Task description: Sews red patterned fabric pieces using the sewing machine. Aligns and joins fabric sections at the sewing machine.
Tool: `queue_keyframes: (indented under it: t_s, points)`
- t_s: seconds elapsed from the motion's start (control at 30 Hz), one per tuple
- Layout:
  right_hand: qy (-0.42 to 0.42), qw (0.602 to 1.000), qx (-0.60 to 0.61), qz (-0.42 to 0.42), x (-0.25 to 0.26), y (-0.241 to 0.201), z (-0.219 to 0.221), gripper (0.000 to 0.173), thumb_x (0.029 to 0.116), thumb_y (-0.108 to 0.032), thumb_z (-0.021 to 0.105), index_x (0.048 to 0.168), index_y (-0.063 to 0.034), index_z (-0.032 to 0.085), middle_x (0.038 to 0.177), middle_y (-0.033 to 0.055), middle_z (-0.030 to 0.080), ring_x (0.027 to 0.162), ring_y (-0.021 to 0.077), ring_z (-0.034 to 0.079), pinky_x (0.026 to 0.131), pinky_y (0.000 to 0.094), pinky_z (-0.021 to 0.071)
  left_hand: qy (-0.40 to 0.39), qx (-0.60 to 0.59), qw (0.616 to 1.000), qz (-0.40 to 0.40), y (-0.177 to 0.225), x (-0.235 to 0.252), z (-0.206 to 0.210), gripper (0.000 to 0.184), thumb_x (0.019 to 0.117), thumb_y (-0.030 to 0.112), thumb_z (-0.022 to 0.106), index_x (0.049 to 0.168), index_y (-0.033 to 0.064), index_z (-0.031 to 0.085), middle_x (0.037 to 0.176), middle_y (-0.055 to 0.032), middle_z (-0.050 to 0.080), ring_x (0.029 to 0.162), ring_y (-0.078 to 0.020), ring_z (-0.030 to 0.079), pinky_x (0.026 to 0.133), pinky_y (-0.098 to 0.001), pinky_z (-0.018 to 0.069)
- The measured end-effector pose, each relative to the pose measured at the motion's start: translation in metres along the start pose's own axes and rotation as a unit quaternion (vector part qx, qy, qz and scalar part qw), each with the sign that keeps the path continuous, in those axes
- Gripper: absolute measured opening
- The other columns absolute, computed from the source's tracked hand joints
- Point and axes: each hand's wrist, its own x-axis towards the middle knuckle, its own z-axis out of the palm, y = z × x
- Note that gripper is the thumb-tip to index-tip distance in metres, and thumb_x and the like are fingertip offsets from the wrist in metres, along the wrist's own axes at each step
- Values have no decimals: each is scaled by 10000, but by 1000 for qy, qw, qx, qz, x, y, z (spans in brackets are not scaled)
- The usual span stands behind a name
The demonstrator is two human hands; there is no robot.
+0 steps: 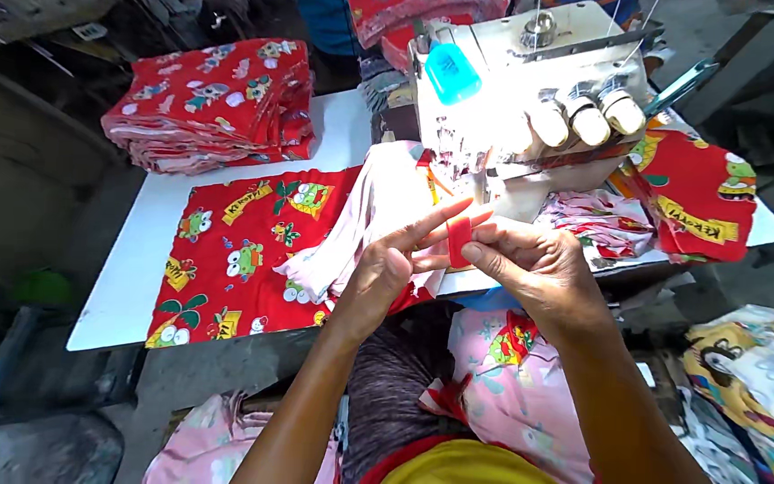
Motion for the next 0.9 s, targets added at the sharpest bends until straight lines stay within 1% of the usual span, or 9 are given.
queue_keyframes:
  t_s: [0.13,0.23,0.3,0.37,0.47,0.6,0.7,0.8,0.9]
  points:
    - [-16,1000,-8,10,-5,-2,-4,96,950,-68,676,1011,-54,750,950,-6,738,857,58,702,777,193,600,-14,13,1000,11,-2,-1,-3,761,983,682,410,1495,130,522,1401,2,630,1192,-110,656,951,-268,578]
    - [-34,999,-5,15,-11,-6,-7,103,947,-79,669,1007,-66,752,920,-20,729,826,57,691,744,195,594,33,156,987,-4,2,4,-14,631,1044,561,441,1367,55,632,1196,7,735,1026,-51,709,909,-238,590]
    - [-39,999,-10,20,-15,-10,-9,105,938,-103,679,1005,-82,756,929,-28,733,848,57,704,747,205,610,101,354,930,-16,3,20,-32,342,1062,301,534,1151,36,731,987,11,756,839,17,687,787,-182,571]
    - [-42,999,-13,11,-17,-12,-10,107,926,-139,704,1004,-93,760,947,-30,725,879,70,702,773,221,612,115,495,861,-10,0,40,-56,210,1009,176,607,1062,45,763,953,-63,744,828,-61,674,795,-244,535]
    - [-31,999,-14,-1,-19,-11,-11,127,903,-165,738,1009,-97,752,951,-23,732,887,84,707,785,233,612,-4,513,858,22,1,65,-80,170,977,129,638,1060,31,750,1048,-107,739,967,-130,687,906,-295,518]
    - [-4,1000,-24,-3,-21,-11,-10,85,934,-117,705,1015,-109,732,936,-46,724,856,51,698,765,205,603,-156,507,847,-15,10,86,-81,207,913,158,693,1070,31,740,1014,-113,679,889,-139,626,786,-272,501]
    - [1,1000,-25,-11,-20,-8,-10,85,960,-92,667,1042,-102,688,945,-50,717,862,36,696,783,196,594,-201,589,783,-13,25,84,-71,135,931,14,644,1038,-14,720,895,-159,679,817,-265,643,789,-420,515]
    - [10,1000,-7,-17,-18,-7,-9,84,976,-71,641,1056,-90,656,1003,-30,670,892,48,682,811,207,599,-212,668,713,-11,43,66,-56,159,976,91,594,985,-20,707,979,-230,674,968,-414,669,841,-553,527]
    - [35,999,-1,-34,-14,-6,-9,98,984,-47,634,1072,-76,664,977,-38,700,860,36,697,793,198,604,-227,674,703,-18,68,42,-27,216,968,194,568,906,94,750,959,-141,685,919,-359,665,710,-540,513]
